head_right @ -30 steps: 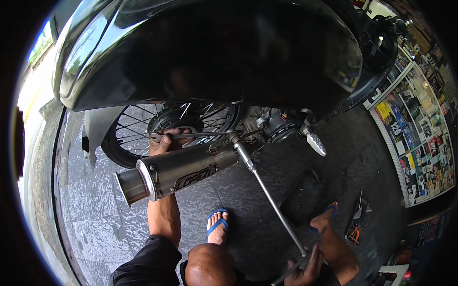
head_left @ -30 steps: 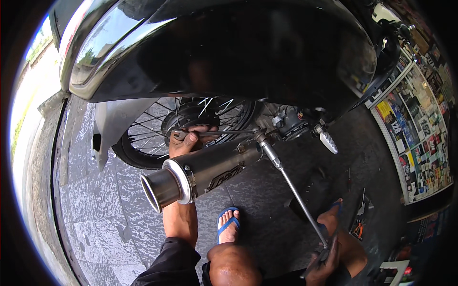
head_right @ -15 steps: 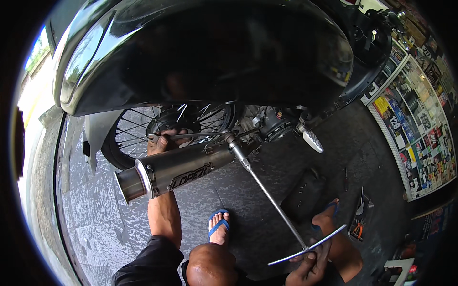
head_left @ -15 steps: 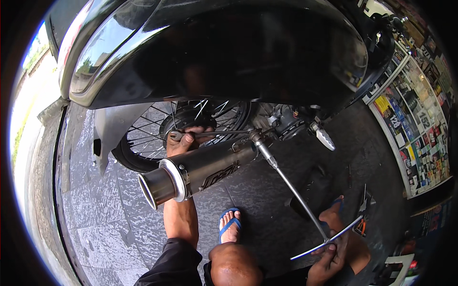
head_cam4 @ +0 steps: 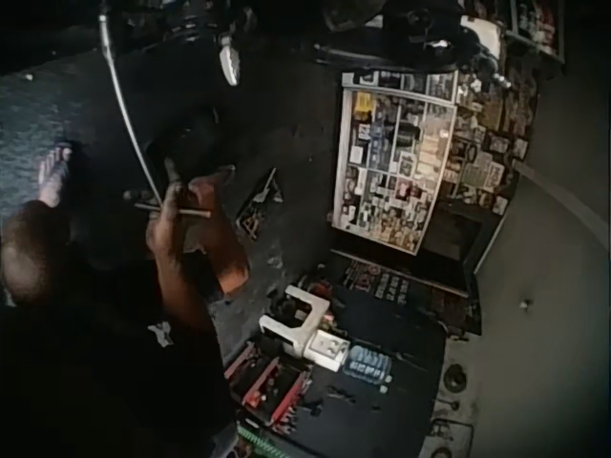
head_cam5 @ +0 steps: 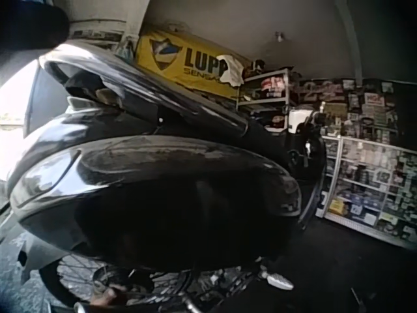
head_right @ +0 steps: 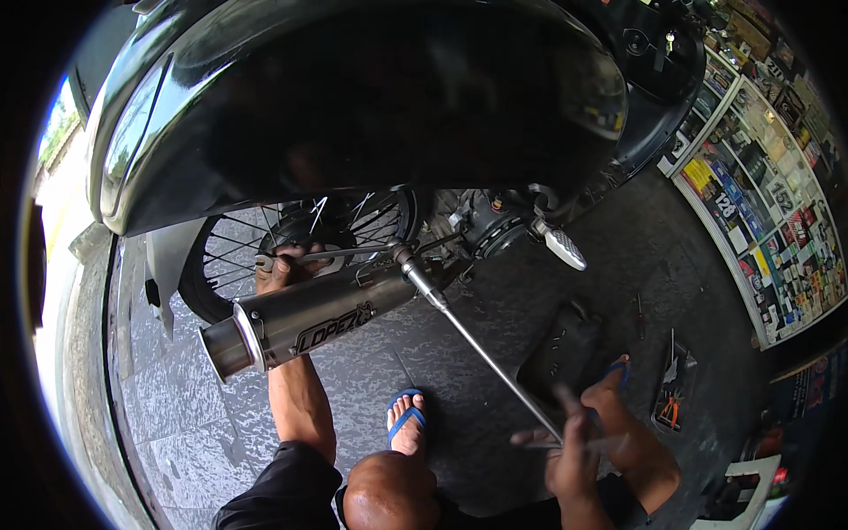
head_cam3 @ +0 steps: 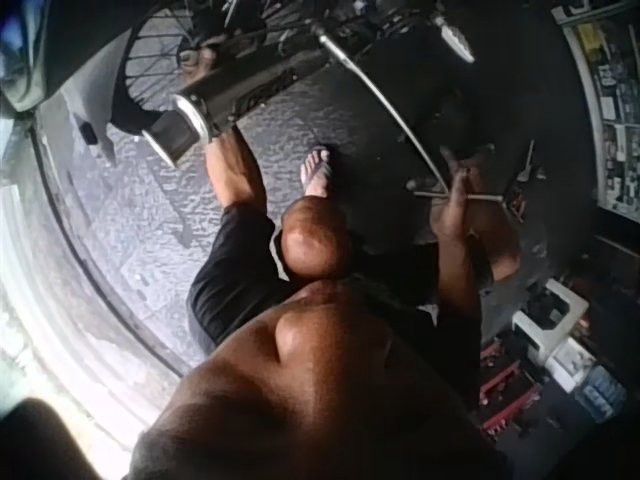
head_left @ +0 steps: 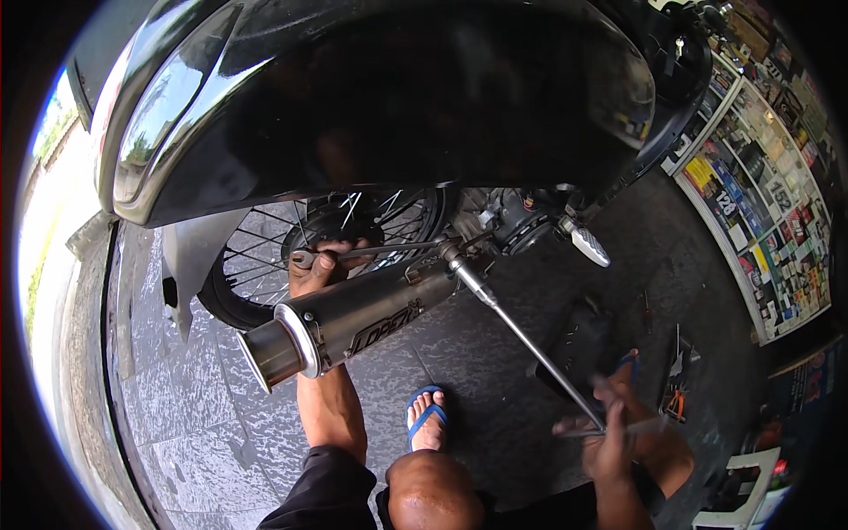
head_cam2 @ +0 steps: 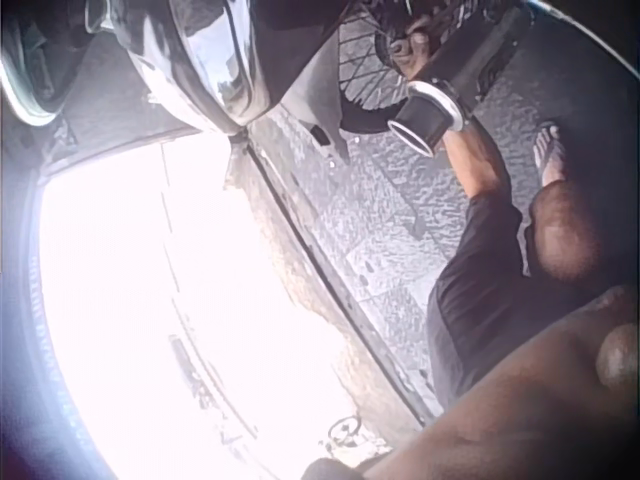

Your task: The person unscrews bolts from a motorcycle exhaust pipe using a T-handle socket wrench, then selects different tools from a tray and a tool rack.

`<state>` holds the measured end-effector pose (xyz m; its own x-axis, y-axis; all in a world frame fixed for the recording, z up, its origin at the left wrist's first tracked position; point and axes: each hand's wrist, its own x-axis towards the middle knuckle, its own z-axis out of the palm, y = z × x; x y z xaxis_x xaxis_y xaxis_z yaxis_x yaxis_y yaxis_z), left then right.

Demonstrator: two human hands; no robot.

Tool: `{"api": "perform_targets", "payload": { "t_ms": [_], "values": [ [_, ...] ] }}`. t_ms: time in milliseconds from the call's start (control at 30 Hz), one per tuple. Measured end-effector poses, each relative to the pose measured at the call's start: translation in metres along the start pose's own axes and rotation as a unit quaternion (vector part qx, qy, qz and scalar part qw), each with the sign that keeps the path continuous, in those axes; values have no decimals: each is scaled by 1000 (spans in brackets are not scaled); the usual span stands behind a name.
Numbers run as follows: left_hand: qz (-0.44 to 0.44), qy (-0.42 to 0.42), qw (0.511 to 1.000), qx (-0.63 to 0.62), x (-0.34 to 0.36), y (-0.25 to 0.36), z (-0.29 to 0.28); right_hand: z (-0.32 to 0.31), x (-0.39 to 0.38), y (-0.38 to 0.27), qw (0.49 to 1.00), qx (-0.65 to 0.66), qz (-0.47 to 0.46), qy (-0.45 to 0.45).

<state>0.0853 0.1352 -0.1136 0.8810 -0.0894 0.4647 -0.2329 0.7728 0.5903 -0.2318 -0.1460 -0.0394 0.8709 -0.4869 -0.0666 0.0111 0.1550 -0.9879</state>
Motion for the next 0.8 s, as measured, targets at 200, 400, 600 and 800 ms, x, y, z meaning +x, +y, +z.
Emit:
{"api": "perform_targets", "payload": {
  "t_ms": [200,400,600,800],
  "values": [
    [-1,-2,998,-66,3,-1,5,6,7,22,992,77,-69,-74],
    [-2,-30,999,-31,2,-1,-3,23,4,29,873,466,61,128],
    [-23,-17,998,-49,0,-1,-7,37,3,25,935,153,-154,279],
    [-45,-35,996,-68,4,5,3,-13,-9,39,952,-49,-289,91]
  ]
}}
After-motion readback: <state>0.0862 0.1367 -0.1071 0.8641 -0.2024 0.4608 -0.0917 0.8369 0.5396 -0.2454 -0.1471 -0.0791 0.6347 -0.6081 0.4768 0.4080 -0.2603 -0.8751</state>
